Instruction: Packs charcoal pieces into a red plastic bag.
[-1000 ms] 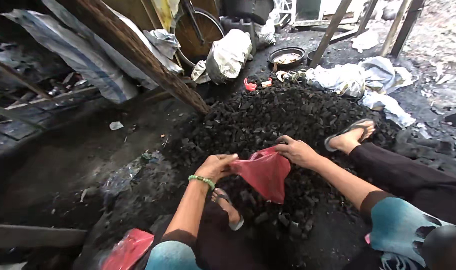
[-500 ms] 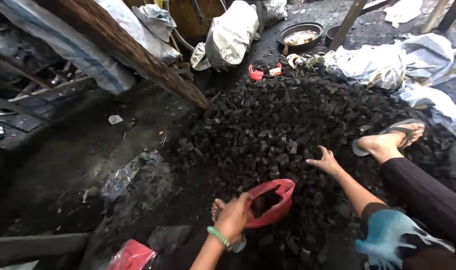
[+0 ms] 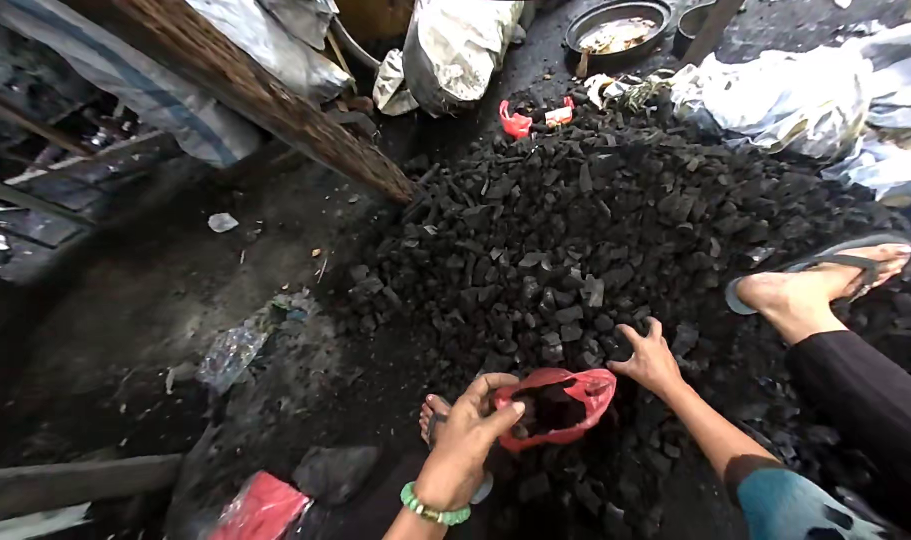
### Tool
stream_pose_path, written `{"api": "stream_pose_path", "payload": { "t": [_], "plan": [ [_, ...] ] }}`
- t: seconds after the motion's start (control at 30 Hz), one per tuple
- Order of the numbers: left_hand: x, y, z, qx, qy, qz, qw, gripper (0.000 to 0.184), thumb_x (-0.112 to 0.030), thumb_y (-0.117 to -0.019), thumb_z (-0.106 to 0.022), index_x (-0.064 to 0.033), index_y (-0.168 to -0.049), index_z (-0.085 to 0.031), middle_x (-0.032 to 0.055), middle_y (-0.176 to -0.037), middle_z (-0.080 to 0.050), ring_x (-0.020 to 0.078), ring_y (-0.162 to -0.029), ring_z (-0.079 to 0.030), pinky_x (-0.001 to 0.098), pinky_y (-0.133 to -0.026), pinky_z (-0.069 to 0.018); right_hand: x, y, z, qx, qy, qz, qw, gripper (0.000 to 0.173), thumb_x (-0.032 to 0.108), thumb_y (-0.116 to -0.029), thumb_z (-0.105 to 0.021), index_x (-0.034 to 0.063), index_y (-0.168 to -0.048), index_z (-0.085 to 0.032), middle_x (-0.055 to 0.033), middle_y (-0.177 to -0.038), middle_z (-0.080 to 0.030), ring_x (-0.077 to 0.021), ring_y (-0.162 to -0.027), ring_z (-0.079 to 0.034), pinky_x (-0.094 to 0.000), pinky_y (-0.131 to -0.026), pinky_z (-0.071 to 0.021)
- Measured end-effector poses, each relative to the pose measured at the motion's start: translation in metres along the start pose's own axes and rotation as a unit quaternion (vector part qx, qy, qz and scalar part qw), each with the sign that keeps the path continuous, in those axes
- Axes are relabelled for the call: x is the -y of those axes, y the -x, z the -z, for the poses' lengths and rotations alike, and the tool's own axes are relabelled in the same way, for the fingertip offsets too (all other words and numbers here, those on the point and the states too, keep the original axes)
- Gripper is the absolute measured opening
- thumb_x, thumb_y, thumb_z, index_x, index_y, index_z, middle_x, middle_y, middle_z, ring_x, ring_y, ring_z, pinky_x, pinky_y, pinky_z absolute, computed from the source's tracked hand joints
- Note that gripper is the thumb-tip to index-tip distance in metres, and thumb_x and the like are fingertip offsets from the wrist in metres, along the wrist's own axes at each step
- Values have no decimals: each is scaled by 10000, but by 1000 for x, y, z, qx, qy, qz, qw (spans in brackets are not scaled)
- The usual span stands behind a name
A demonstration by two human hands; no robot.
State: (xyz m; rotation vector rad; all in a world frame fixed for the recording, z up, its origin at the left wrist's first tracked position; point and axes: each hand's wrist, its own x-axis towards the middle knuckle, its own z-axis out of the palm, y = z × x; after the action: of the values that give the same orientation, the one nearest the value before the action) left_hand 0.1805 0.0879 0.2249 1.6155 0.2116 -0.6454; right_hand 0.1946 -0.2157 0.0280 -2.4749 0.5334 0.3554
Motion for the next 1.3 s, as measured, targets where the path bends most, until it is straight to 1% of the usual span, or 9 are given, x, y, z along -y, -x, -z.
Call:
{"api": "stream_pose_path", "payload": {
  "t": [0.2, 0.3, 0.4, 0.53, 0.63, 0.8, 0.93, 1.0, 1.3],
  "plan": [
    [-4, -2, -7, -38, 53, 27, 997, 476, -26, -961, -617, -79, -1414, -483, 164, -1002, -680, 232, -787, -695, 365, -687, -602, 14, 14, 14, -66, -250, -58, 964, 757, 273, -762, -913, 137, -1426, -575, -302, -1528, -369, -507, -1200, -558, -672, -914, -503],
    [-7, -3, -9, -30, 71, 13, 997, 571, -25, -979, -572, -149, -1502, -380, 159, -1012, -666, 231, -779, -687, 366, -689, -598, 43, 50, 30, -25, -555, -10, 831, 626, 217, -903, -704, 130, -1473, -462, -164, -1323, -581, -288, -1033, -651, -489, -792, -587],
    [-6, -4, -11, -17, 81, -10, 997, 675, -65, -959, -594, -236, -1552, -322, 145, -1014, -657, 211, -763, -669, 350, -673, -583, 85, 87, 13, 69, -688, 68, 719, 879, 502, -708, -819, 248, -1459, -438, -62, -1177, -679, -216, -913, -718, -428, -728, -636],
    [-7, -3, -14, -20, 81, -17, 996, 691, -88, -971, -590, -308, -1564, -311, 132, -990, -651, 209, -746, -662, 350, -648, -576, 112, 94, -24, 181, -236, 252, 921, 747, 216, -758, -875, 148, -1433, -563, -207, -1512, -442, -358, -1338, -505, -552, -1046, -491],
    [-14, 2, -6, -30, 79, -24, 996, 671, -82, -976, -566, -292, -1565, -322, 107, -943, -652, 171, -690, -639, 311, -601, -554, 131, 91, 3, 261, -18, 322, 910, 594, 222, -904, -773, 306, -1460, -579, -174, -1618, -368, -427, -1463, -368, -698, -1109, -346],
    [-36, 23, 30, -27, 135, -90, 986, 658, -140, -911, -509, -281, -1531, -341, 70, -928, -687, 149, -682, -678, 320, -607, -599, 82, 48, 44, -2, -368, 177, 913, 163, 122, -968, -672, -4, -1069, -691, -120, -999, -715, -193, -862, -713, -403, -783, -616],
    [-50, 38, 44, -46, 163, -129, 977, 631, -229, -889, -541, -308, -1495, -380, 64, -1009, -697, 153, -718, -695, 309, -610, -603, 30, 11, -2, 64, -26, 37, 997, 1017, 552, -711, -894, 193, -1553, -453, -156, -1706, -155, -534, -1501, -207, -837, -1036, -278],
    [-51, 40, 45, -58, 155, -141, 976, 625, -233, -877, -547, -292, -1479, -392, 60, -1000, -701, 151, -715, -699, 305, -612, -605, 32, 19, -28, 86, 48, -4, 995, 1201, 574, -658, -920, 297, -1634, -277, -105, -1732, 54, -558, -1512, -123, -836, -1025, -286],
    [-50, 40, 49, -75, 135, -177, 972, 588, -252, -875, -599, -280, -1443, -450, 36, -981, -706, 146, -739, -715, 309, -627, -623, -19, 38, -40, 106, 83, 80, 988, 679, 299, -862, -813, 222, -1482, -545, -177, -1620, -352, -501, -1340, -466, -656, -975, -481]
  ]
}}
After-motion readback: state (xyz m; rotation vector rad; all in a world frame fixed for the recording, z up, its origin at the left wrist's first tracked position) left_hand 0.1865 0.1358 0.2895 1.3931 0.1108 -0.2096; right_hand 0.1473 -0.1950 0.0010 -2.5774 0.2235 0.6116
